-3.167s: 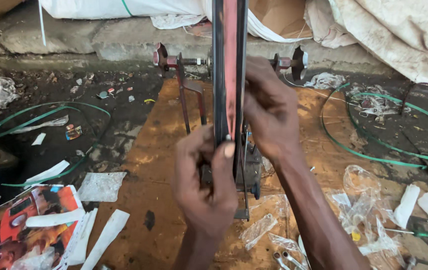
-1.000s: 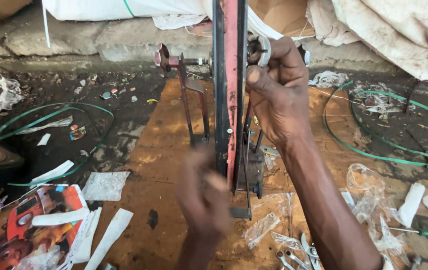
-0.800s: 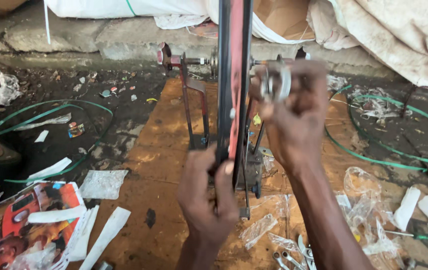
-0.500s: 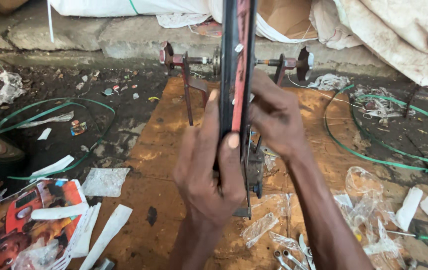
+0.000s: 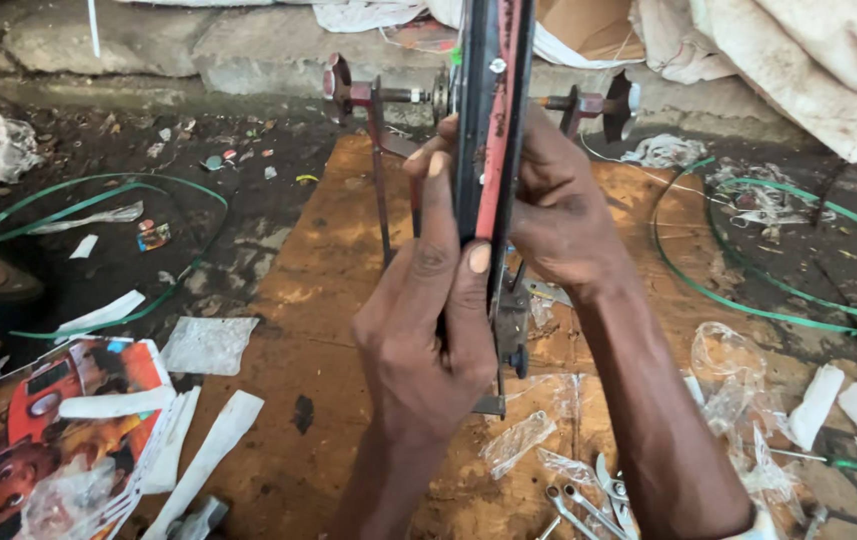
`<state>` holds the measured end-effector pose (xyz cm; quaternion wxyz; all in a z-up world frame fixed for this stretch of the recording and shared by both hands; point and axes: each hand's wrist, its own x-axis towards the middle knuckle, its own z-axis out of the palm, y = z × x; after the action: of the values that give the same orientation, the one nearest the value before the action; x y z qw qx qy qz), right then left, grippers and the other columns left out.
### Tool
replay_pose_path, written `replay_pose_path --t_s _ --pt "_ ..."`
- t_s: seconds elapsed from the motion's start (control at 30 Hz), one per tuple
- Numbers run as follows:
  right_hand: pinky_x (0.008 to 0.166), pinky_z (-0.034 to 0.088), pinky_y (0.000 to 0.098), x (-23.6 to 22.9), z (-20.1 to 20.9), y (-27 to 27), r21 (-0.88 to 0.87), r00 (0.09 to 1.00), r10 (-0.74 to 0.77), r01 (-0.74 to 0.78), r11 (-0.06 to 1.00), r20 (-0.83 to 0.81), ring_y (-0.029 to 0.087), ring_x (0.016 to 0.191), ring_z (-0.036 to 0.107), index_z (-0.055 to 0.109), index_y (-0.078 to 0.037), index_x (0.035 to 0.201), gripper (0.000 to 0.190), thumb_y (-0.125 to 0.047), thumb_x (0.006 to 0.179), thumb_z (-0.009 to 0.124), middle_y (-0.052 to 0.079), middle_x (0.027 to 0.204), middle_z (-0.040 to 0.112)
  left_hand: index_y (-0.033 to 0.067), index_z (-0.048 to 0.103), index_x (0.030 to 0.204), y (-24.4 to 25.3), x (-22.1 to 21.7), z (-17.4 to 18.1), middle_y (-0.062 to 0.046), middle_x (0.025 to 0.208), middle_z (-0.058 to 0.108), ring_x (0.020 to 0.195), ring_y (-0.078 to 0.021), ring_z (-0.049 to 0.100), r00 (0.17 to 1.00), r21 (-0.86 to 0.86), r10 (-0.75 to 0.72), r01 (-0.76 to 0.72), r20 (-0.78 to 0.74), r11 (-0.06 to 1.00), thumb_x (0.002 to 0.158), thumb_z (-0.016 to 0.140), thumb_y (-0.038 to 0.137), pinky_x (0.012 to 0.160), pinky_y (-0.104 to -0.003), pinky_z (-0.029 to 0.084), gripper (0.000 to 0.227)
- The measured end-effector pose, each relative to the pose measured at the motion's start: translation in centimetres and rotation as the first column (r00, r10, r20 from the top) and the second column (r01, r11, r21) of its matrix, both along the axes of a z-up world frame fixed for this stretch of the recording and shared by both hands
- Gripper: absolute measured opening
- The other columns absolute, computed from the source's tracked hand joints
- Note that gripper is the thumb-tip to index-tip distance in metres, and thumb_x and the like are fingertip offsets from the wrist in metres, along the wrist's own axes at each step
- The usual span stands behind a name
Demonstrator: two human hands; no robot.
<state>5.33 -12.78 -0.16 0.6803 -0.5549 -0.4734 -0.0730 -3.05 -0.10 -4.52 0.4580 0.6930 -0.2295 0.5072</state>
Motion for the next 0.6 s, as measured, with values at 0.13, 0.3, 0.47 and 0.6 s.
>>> replay_pose_path --t_s 0.13,0.3,0.47,0.6 --pt "0.084 0.058 0.0292 -0.2 0.1 1.0 0.145 0.967 -0.190 0.166 0.975 0.171 0.015 0.092 0.065 0.053 -0.008 0.105 0.026 -0.008 0.100 0.078 0.009 0.106 0.068 0.0021 0.049 0.150 -0.1 0.3 -0.4 -0.009 0.078 0.071 0.060 -0.0137 0.064 0.991 -0.016 0.043 -0.045 -0.125 0.999 0.108 0.051 0.008 0.052 -0.029 0.051 0.042" --pt "0.073 0.039 0.0252 -1.4 -0.9 2.9 0.336 0.547 -0.740 0.664 0.668 0.391 0.015 0.086 0.046 0.037 -0.012 0.087 0.050 -0.007 0.090 0.086 0.005 0.094 0.048 0.0058 0.044 0.157 0.4 -0.1 -1.3 -0.011 0.093 0.073 0.074 -0.0131 0.072 0.998 -0.013 0.011 -0.012 -0.054 1.000 0.116 0.049 0.012 0.059 -0.027 0.059 0.042" --pt "0.069 0.040 0.0219 -0.7 -0.2 0.2 0.108 0.901 -0.397 0.383 0.918 0.176 0.009 0.082 0.046 0.041 -0.009 0.092 0.038 -0.002 0.091 0.079 -0.001 0.091 0.047 0.0047 0.046 0.154 0.5 0.4 -1.4 -0.016 0.106 0.077 0.070 -0.0134 0.072 1.000 0.003 0.014 -0.014 -0.024 1.000 0.115 0.050 0.012 0.057 -0.025 0.056 0.040" --pt "0.072 0.047 0.0202 -0.3 -1.6 -1.7 0.054 0.989 -0.132 0.129 0.990 0.065 0.005 0.081 0.053 0.049 -0.006 0.099 0.027 0.004 0.089 0.072 -0.001 0.091 0.055 0.0060 0.043 0.154 0.8 0.6 -2.2 -0.015 0.109 0.076 0.077 -0.0145 0.076 0.998 -0.006 -0.069 0.069 -0.005 0.998 0.120 0.048 0.016 0.060 -0.025 0.061 0.036"
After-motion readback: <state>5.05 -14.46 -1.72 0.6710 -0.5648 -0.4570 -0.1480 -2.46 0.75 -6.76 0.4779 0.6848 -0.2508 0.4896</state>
